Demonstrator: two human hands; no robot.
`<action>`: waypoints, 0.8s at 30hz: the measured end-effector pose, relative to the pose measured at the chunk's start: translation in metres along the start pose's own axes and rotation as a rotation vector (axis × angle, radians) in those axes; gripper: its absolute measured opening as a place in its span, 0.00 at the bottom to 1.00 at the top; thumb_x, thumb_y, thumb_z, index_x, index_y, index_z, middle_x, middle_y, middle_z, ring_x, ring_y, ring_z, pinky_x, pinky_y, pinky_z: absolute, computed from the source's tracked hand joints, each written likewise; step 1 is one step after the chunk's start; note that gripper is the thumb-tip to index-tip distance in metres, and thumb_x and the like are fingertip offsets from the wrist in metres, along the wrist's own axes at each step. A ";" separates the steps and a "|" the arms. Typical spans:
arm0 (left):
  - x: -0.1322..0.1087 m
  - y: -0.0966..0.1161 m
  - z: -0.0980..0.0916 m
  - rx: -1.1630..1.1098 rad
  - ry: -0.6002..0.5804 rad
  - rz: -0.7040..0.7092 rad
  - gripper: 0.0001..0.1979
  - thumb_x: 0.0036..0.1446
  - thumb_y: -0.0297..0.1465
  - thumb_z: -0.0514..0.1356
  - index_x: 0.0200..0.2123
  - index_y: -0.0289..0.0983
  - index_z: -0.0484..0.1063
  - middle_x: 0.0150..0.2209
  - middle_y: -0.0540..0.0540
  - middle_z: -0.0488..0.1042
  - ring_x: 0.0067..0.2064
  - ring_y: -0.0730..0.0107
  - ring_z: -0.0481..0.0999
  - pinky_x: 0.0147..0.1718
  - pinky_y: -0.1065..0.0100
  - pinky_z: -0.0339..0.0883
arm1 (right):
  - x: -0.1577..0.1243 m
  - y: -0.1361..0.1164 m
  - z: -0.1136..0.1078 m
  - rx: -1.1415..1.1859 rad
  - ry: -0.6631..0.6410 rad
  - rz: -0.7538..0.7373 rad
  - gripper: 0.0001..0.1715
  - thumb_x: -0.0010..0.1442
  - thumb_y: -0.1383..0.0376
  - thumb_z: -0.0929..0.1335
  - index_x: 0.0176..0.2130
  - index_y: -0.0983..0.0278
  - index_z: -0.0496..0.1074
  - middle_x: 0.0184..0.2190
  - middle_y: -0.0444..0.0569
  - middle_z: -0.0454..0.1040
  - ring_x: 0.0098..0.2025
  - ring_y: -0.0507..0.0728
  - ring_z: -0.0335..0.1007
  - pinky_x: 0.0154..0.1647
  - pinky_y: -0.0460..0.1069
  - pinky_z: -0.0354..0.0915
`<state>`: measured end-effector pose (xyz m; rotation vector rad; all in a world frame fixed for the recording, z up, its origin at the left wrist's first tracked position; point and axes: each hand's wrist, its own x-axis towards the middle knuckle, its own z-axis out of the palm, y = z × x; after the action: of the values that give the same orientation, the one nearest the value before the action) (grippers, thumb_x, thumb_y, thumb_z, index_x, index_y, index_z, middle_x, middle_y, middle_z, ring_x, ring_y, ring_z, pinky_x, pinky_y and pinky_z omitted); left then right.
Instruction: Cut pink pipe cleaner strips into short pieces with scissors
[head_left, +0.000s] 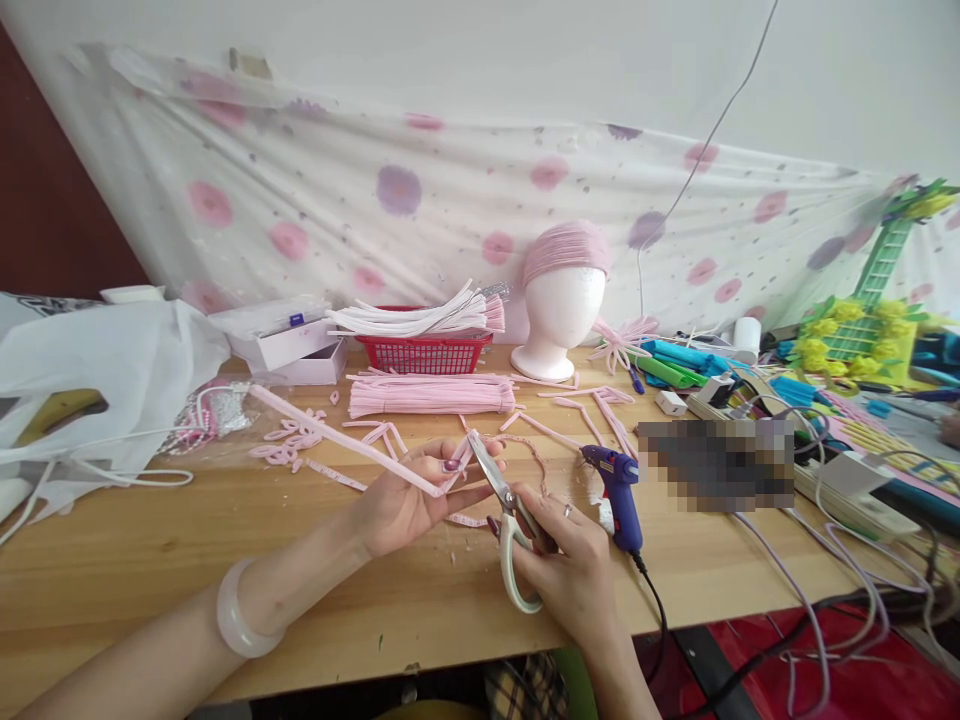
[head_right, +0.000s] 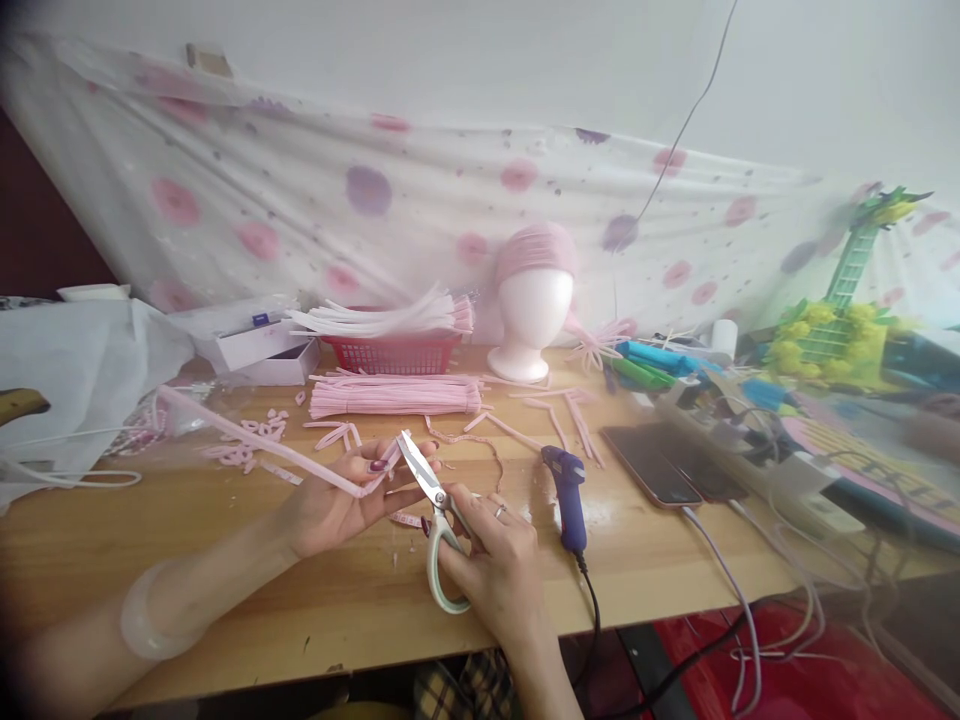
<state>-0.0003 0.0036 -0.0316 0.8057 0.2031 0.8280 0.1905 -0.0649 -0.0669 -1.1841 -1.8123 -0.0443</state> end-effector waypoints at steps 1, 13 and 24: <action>0.000 0.000 -0.001 0.001 0.000 0.002 0.06 0.52 0.21 0.59 0.28 0.34 0.76 0.50 0.42 0.77 0.54 0.55 0.75 0.58 0.52 0.63 | 0.000 0.000 0.000 0.002 0.006 -0.004 0.10 0.59 0.68 0.69 0.43 0.64 0.73 0.21 0.42 0.68 0.23 0.51 0.61 0.26 0.46 0.60; 0.002 0.000 -0.006 -0.047 -0.017 -0.006 0.07 0.53 0.20 0.59 0.27 0.35 0.74 0.47 0.45 0.79 0.51 0.62 0.77 0.59 0.54 0.62 | -0.003 0.004 0.000 0.071 0.049 0.001 0.13 0.57 0.71 0.70 0.44 0.63 0.72 0.24 0.42 0.71 0.25 0.51 0.63 0.27 0.45 0.61; 0.002 0.000 -0.002 -0.076 -0.085 -0.016 0.06 0.52 0.21 0.60 0.27 0.35 0.75 0.48 0.44 0.79 0.53 0.61 0.75 0.57 0.58 0.66 | -0.001 -0.002 -0.004 0.069 0.066 -0.015 0.17 0.57 0.69 0.70 0.47 0.65 0.72 0.23 0.41 0.65 0.22 0.50 0.60 0.19 0.44 0.56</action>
<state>0.0001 0.0060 -0.0326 0.7653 0.1016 0.7805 0.1922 -0.0685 -0.0641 -1.1083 -1.7514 -0.0288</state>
